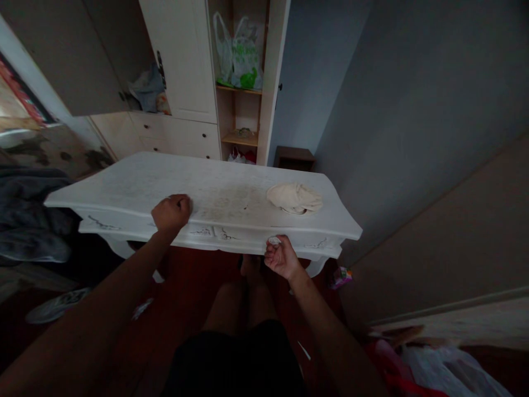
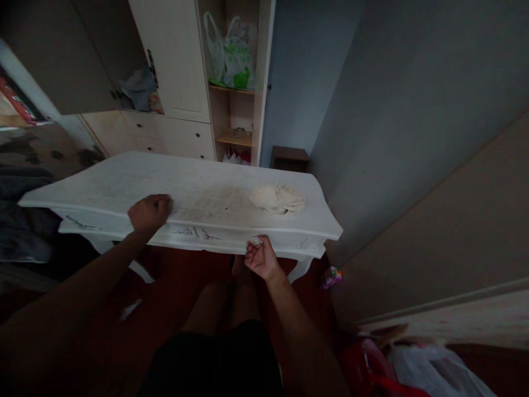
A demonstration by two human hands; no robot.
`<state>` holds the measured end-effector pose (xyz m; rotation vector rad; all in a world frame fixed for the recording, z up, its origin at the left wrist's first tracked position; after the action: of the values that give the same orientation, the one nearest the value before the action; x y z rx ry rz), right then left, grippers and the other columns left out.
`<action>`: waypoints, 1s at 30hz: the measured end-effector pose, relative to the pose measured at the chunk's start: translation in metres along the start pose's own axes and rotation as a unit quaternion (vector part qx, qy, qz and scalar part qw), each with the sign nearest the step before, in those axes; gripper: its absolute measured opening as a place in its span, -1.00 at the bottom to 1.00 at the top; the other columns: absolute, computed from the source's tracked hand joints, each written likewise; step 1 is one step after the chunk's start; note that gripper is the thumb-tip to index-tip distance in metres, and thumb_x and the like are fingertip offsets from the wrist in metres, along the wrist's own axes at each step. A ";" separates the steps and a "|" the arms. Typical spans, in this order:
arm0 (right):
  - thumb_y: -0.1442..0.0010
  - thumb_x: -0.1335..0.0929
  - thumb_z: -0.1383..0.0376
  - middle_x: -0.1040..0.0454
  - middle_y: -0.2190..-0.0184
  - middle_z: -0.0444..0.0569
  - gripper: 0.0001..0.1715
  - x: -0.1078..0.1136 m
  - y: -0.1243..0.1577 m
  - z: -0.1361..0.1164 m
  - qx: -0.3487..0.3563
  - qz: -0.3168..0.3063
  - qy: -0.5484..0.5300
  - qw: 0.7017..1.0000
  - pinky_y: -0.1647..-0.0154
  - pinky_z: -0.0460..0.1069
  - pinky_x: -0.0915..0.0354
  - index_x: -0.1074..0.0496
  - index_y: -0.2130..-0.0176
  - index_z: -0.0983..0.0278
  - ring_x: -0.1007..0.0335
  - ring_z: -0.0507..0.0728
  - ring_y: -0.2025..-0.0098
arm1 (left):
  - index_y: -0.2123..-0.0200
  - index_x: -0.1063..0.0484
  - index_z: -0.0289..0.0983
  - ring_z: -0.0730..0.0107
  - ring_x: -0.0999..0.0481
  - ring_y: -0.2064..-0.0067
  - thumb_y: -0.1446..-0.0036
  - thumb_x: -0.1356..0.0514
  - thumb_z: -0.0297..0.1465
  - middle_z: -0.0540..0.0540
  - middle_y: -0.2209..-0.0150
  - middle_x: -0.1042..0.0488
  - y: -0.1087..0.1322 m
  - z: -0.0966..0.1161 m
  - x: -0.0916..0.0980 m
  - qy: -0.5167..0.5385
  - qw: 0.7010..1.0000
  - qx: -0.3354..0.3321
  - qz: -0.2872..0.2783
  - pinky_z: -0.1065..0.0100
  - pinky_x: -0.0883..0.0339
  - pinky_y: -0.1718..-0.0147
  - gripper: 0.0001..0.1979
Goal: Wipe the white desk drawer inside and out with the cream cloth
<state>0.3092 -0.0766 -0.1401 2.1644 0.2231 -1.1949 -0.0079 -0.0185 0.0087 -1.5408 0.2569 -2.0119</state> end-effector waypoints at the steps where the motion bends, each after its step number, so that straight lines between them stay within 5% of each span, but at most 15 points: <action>1: -0.12 -0.35 0.13 -0.37 0.68 -0.17 -0.73 0.001 0.001 0.002 0.004 -0.001 -0.003 1.000 0.64 -0.14 -0.13 -0.41 0.41 0.30 -0.19 -0.03 0.67 | 0.08 -0.58 -0.27 0.08 -0.56 0.10 -0.26 0.03 -0.34 -0.22 0.09 -0.60 0.000 0.000 0.000 0.002 1.000 0.000 0.002 0.22 -0.33 0.21 -0.60; 12: -0.10 -0.37 0.15 -0.31 0.74 -0.22 -0.76 0.004 0.027 0.020 0.015 -0.014 -0.007 1.000 0.66 -0.13 -0.04 -0.46 0.41 0.30 -0.09 -0.05 0.70 | 0.08 -0.59 -0.25 0.05 -0.56 0.07 -0.25 0.02 -0.33 -0.18 0.05 -0.60 -0.001 -0.005 -0.006 0.017 1.000 0.003 0.018 0.19 -0.34 0.18 -0.61; 30: 0.10 -0.48 0.01 -0.11 0.86 -0.33 -0.58 0.018 0.110 0.098 0.043 0.024 0.010 0.999 0.75 -0.16 0.14 -0.54 0.47 0.34 0.16 -0.12 0.78 | 0.07 -0.56 -0.25 0.11 -0.53 0.07 -0.25 0.04 -0.34 -0.19 0.04 -0.58 0.001 0.001 0.002 0.004 1.000 0.010 -0.012 0.27 -0.28 0.19 -0.60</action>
<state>0.2989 -0.2246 -0.1410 2.2439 0.1306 -1.1758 -0.0066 -0.0202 0.0098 -1.5305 0.2227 -2.0340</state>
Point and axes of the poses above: each hand's wrist, its own y-axis away from the middle knuckle, its own x-axis out of the back of the hand, z = x × y, the point moved 6 cm from there along -y, towards the middle knuckle
